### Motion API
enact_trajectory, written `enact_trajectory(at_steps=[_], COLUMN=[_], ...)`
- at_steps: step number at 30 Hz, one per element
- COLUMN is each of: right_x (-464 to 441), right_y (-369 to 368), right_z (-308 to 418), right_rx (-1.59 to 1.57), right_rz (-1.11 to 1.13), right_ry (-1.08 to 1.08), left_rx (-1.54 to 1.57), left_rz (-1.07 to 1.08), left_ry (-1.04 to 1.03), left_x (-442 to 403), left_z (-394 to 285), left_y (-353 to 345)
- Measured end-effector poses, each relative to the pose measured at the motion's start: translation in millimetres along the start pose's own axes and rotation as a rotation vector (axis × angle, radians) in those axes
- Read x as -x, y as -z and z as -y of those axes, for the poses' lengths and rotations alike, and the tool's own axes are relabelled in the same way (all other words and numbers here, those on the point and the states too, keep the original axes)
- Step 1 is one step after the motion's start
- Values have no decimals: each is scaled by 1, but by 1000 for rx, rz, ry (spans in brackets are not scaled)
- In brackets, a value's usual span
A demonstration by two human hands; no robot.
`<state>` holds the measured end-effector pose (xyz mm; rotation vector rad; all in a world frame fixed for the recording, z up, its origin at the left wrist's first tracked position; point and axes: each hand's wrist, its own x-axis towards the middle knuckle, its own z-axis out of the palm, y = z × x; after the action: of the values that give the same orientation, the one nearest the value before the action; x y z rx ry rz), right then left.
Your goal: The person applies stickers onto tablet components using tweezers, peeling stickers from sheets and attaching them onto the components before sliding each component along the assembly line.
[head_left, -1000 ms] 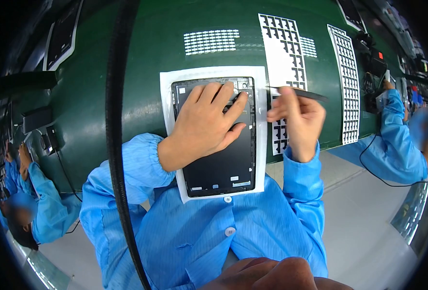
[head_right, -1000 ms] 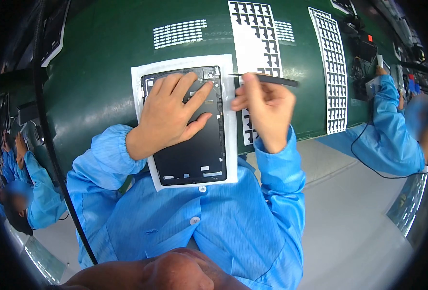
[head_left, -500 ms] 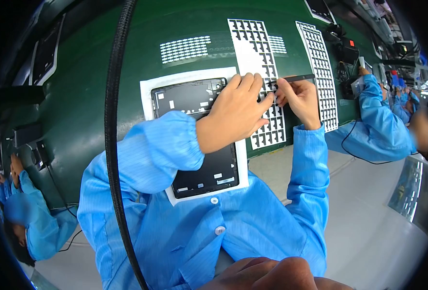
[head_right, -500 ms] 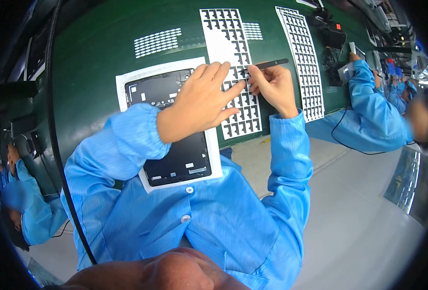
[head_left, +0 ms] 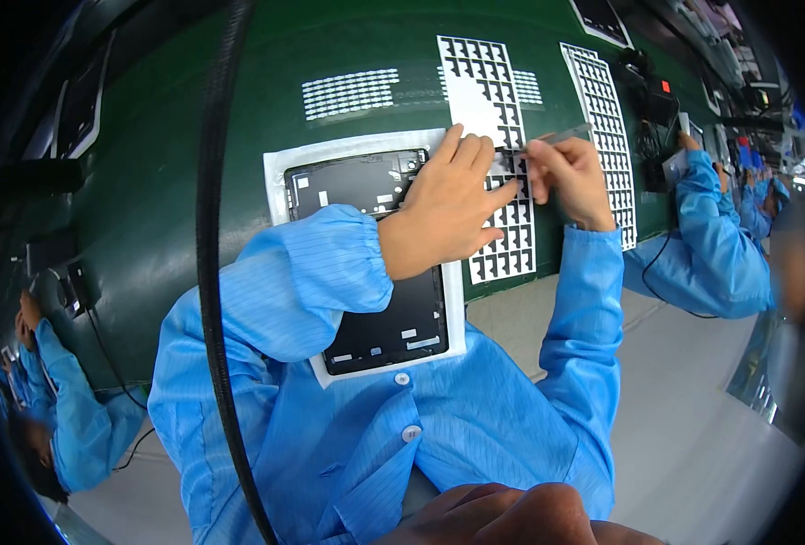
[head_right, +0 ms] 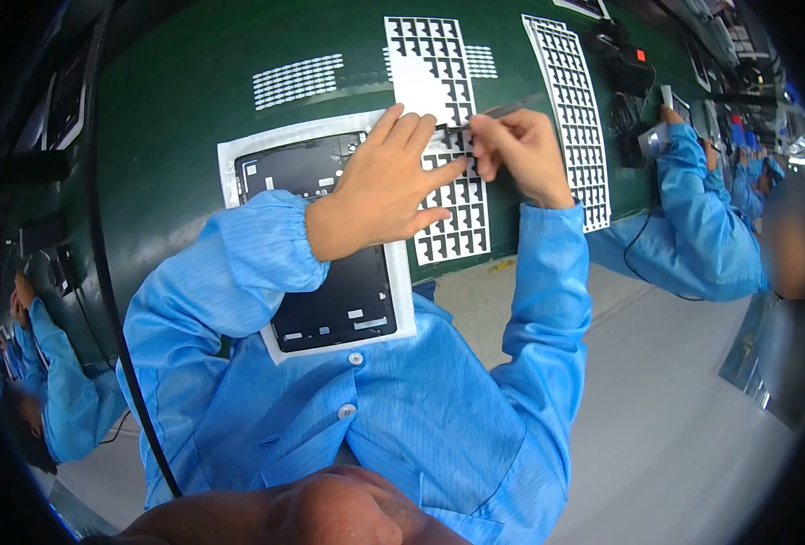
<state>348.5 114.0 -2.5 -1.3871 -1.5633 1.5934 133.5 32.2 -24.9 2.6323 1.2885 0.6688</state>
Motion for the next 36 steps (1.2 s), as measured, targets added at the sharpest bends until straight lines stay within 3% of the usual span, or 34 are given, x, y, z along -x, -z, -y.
enact_trajectory(at_steps=[4, 6, 11, 14, 18, 36], right_x=[15, 21, 12, 0, -4, -5], right_y=[-12, -37, -90, -109, -119, -126], right_z=[34, 51, 42, 21, 16, 10], right_rx=[-294, -335, -207, -123, -117, -28], right_rz=[-45, -63, -1, 77, 77, 66], right_ry=[236, 257, 128, 102, 18, 56], left_rx=[-49, 68, 23, -84, -62, -157], left_rz=[-48, -77, 38, 3, -9, 46], left_ry=[21, 4, 150, 253, 261, 280], left_x=[11, 25, 69, 94, 111, 111], left_z=[-5, -11, -8, 3, 13, 11], left_y=[1, 17, 56, 62, 62, 61])
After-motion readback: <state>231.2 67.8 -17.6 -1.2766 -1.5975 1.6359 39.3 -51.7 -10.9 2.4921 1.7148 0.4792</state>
